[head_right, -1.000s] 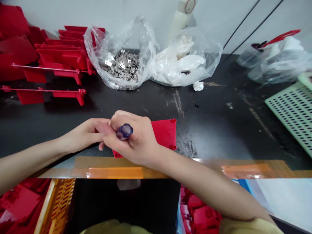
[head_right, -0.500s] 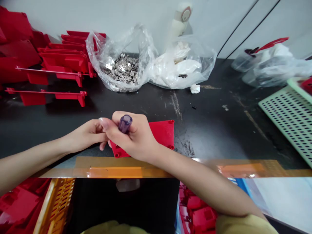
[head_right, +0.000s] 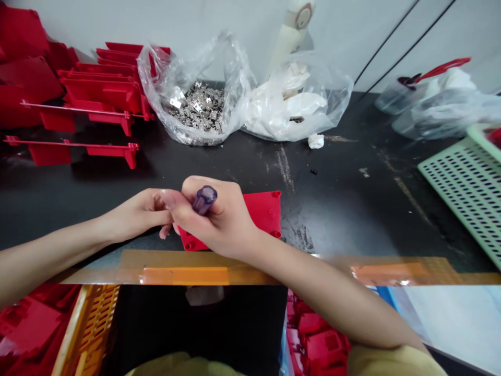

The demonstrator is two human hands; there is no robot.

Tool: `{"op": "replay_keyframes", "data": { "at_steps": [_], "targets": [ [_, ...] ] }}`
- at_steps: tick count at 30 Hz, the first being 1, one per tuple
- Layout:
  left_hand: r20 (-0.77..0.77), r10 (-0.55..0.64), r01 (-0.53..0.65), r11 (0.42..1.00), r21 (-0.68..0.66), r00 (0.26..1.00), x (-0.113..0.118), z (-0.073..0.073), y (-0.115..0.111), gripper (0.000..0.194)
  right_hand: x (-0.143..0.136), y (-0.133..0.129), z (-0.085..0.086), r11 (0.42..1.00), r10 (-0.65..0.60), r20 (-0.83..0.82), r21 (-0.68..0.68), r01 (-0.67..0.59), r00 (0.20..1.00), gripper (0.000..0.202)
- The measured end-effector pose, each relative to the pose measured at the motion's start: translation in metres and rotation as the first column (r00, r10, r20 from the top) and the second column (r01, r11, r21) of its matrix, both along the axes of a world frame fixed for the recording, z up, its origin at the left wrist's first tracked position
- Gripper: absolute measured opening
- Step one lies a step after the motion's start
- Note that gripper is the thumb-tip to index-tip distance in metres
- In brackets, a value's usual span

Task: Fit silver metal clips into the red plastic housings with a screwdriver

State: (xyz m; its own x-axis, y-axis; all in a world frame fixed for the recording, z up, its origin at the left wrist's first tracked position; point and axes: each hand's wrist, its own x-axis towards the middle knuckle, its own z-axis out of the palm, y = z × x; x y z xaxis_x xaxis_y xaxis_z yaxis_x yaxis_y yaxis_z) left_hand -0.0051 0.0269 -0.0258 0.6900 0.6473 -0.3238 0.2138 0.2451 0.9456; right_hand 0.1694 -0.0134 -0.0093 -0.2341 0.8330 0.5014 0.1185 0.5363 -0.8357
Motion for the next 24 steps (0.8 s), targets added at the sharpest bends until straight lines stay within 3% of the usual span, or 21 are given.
{"op": "replay_keyframes", "data": {
  "at_steps": [9, 13, 19, 24],
  "targets": [
    [-0.007, -0.002, 0.002, 1.000, 0.023, 1.000, -0.0014, -0.0042, 0.0006, 0.017, -0.0049, 0.0014, 0.0029, 0.993, 0.028, 0.046, 0.114, -0.034, 0.999, 0.035],
    [-0.042, 0.004, -0.004, 1.000, 0.008, 0.999, -0.0014, 0.0006, -0.0004, 0.015, -0.0043, 0.0027, 0.0028, 0.994, 0.029, 0.064, 0.102, -0.035, 0.998, 0.037],
    [-0.007, 0.007, -0.007, 1.000, -0.021, 1.000, 0.0002, 0.0008, -0.0001, 0.015, -0.0013, 0.0019, 0.0009, 1.000, 0.010, -0.020, -0.027, -0.011, 1.000, 0.040],
    [0.032, 0.005, -0.004, 0.999, -0.040, 0.999, 0.0003, 0.0011, 0.0000, 0.013, -0.0025, 0.0023, 0.0032, 0.999, 0.034, 0.049, 0.013, -0.034, 0.998, 0.041]
  ]
}}
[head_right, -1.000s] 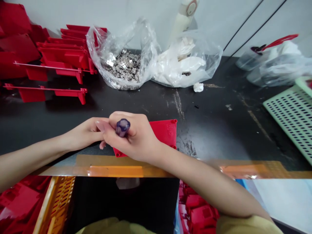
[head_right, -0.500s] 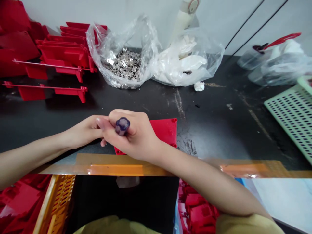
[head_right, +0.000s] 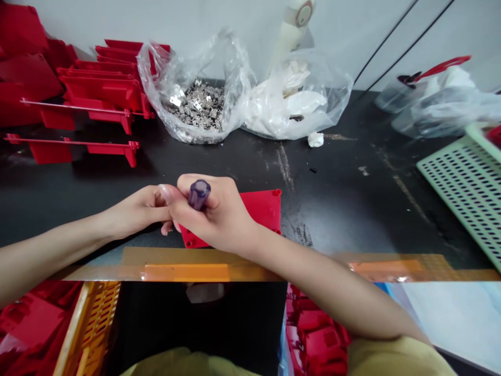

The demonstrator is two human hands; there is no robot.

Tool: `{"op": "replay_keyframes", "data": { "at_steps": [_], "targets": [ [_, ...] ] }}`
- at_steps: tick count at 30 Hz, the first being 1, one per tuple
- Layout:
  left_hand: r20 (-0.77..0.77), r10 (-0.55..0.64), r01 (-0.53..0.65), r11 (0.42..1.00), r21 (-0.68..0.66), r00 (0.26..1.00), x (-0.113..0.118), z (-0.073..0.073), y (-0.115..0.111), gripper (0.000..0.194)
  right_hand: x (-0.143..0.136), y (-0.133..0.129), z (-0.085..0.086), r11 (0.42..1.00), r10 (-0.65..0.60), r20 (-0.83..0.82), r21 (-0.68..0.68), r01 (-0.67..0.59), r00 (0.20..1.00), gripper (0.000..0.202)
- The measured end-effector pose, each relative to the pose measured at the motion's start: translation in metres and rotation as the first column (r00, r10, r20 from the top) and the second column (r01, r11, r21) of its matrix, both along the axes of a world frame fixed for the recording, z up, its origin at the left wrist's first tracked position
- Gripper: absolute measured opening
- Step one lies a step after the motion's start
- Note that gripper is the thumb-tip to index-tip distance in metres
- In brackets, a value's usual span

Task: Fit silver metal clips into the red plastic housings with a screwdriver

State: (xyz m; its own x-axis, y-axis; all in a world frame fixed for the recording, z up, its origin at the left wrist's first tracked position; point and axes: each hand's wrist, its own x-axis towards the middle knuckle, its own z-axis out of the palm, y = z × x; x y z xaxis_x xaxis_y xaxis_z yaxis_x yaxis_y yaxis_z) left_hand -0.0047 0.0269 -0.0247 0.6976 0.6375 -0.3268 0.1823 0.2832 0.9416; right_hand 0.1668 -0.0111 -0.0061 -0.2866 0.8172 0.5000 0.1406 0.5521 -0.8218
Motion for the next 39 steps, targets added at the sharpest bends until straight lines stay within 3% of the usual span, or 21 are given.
{"op": "replay_keyframes", "data": {
  "at_steps": [7, 17, 34, 37, 39],
  "targets": [
    [-0.023, 0.012, -0.012, 1.000, -0.013, 1.000, -0.0014, -0.0007, -0.0003, 0.008, 0.0021, -0.0014, -0.0053, 0.996, -0.061, -0.079, -0.073, 0.055, 0.995, 0.040],
    [-0.029, 0.002, -0.002, 1.000, -0.010, 1.000, -0.0002, 0.0005, 0.0005, 0.008, 0.0004, 0.0005, -0.0088, 0.995, -0.081, -0.167, -0.074, 0.070, 0.983, 0.042],
    [-0.018, 0.003, -0.003, 1.000, -0.019, 1.000, -0.0012, -0.0020, 0.0006, 0.012, 0.0002, -0.0002, -0.0018, 0.999, -0.042, 0.003, 0.009, 0.042, 0.999, 0.043],
    [-0.036, 0.007, -0.008, 1.000, -0.023, 0.999, -0.0015, -0.0030, 0.0001, 0.014, 0.0009, 0.0015, -0.0049, 0.996, -0.062, -0.084, -0.072, 0.056, 0.995, 0.043],
    [-0.055, 0.009, -0.011, 0.999, -0.031, 0.998, -0.0018, -0.0031, 0.0000, 0.016, 0.0024, 0.0036, -0.0036, 0.980, -0.123, -0.257, -0.186, 0.076, 0.958, 0.043]
  ]
}}
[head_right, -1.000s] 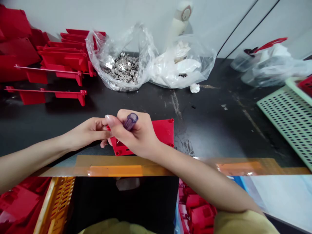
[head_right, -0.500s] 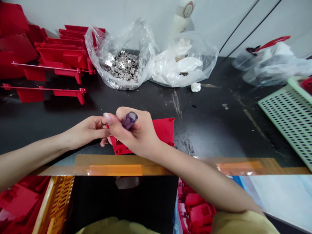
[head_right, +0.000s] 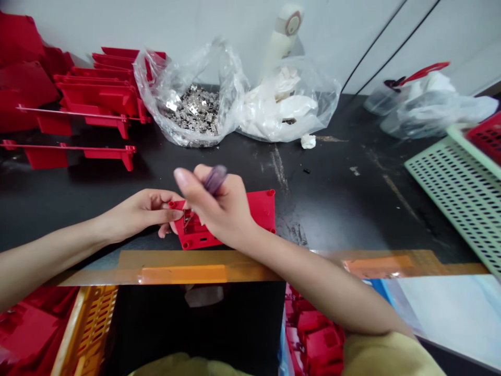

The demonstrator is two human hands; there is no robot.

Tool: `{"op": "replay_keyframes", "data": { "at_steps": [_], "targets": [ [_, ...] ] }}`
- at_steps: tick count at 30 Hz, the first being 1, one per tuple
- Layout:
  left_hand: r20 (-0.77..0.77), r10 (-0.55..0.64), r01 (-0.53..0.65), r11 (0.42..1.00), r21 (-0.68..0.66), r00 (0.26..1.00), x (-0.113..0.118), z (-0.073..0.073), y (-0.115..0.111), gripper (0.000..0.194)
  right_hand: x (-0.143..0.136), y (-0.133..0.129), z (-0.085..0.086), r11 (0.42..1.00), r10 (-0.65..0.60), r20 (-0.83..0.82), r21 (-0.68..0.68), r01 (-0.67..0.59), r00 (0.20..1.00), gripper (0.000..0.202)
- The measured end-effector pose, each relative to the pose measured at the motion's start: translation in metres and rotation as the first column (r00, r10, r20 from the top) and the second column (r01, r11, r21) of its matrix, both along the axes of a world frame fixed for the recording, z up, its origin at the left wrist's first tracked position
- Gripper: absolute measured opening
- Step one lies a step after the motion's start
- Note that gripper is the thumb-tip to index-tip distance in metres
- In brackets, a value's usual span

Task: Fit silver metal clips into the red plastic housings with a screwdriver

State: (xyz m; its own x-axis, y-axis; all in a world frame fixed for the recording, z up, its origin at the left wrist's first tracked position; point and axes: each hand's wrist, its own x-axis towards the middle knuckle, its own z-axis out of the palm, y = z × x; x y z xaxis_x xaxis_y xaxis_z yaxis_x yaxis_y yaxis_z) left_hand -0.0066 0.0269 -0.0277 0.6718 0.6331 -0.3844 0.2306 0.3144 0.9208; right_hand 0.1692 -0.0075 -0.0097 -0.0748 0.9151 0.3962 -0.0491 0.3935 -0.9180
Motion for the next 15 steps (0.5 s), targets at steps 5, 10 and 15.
{"op": "replay_keyframes", "data": {
  "at_steps": [5, 10, 15],
  "targets": [
    [0.011, -0.017, 0.017, 0.999, -0.034, 1.000, -0.002, 0.002, 0.002, 0.016, 0.012, 0.008, 0.018, 0.986, -0.092, -0.293, -0.159, 0.047, 0.952, 0.025],
    [0.037, -0.063, 0.065, 0.996, -0.061, 0.997, -0.004, 0.004, 0.004, 0.016, 0.020, 0.011, 0.029, 0.948, 0.077, -0.200, -0.287, -0.134, 0.977, 0.019],
    [0.053, -0.069, 0.073, 0.994, -0.076, 0.996, -0.003, 0.005, 0.003, 0.016, 0.008, 0.004, 0.024, 0.981, 0.076, 0.014, -0.180, -0.072, 0.997, 0.042]
  ]
}}
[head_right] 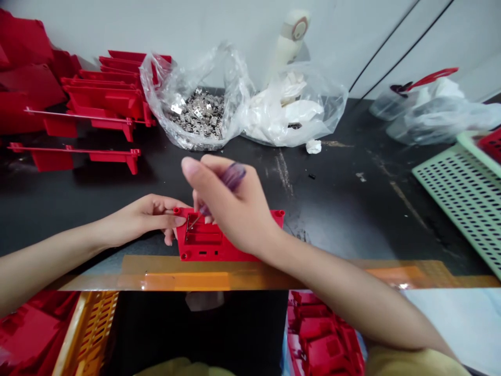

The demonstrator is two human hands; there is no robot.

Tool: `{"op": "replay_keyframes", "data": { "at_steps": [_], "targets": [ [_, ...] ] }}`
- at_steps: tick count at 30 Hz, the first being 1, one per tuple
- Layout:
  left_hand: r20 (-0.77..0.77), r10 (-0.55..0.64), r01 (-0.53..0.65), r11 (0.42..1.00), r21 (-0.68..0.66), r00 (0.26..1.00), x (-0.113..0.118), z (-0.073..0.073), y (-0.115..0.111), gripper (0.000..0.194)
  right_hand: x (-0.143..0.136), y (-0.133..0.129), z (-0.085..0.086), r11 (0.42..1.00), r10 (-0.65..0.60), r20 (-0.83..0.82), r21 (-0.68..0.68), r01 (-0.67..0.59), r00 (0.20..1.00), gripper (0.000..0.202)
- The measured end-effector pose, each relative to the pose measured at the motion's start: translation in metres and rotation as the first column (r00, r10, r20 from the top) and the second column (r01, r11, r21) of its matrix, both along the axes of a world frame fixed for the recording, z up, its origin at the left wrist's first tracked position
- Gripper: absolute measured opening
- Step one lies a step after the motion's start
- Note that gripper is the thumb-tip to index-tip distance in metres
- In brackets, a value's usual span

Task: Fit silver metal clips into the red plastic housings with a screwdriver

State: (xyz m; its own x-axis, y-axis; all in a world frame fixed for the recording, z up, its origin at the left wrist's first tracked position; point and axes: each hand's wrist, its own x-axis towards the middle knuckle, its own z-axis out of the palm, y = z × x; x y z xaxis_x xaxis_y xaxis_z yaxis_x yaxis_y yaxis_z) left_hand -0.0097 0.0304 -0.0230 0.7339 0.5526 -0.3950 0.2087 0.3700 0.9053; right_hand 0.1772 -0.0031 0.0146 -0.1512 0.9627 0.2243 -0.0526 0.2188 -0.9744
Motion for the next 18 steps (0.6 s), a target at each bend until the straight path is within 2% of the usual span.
{"op": "replay_keyframes", "data": {
  "at_steps": [3, 6, 12, 18],
  "targets": [
    [0.029, 0.006, -0.006, 1.000, -0.008, 1.000, 0.0003, -0.0004, 0.0006, 0.007, -0.0073, -0.0034, -0.0033, 0.993, 0.008, 0.157, 0.115, -0.027, 0.988, 0.043],
    [0.032, 0.026, -0.026, 0.999, -0.030, 0.999, -0.0002, -0.0020, 0.0011, 0.002, -0.0090, -0.0026, -0.0057, 0.985, 0.010, 0.214, 0.166, -0.047, 0.977, 0.043],
    [0.043, 0.029, -0.027, 0.999, -0.042, 0.999, -0.0014, -0.0050, 0.0011, 0.002, -0.0066, 0.0025, -0.0100, 0.971, 0.072, 0.223, 0.208, -0.119, 0.972, 0.041],
    [0.029, 0.018, -0.018, 1.000, -0.010, 0.999, -0.0009, -0.0026, 0.0013, 0.014, -0.0075, 0.0028, -0.0039, 0.943, 0.116, 0.322, 0.261, -0.206, 0.939, 0.038]
  ]
}}
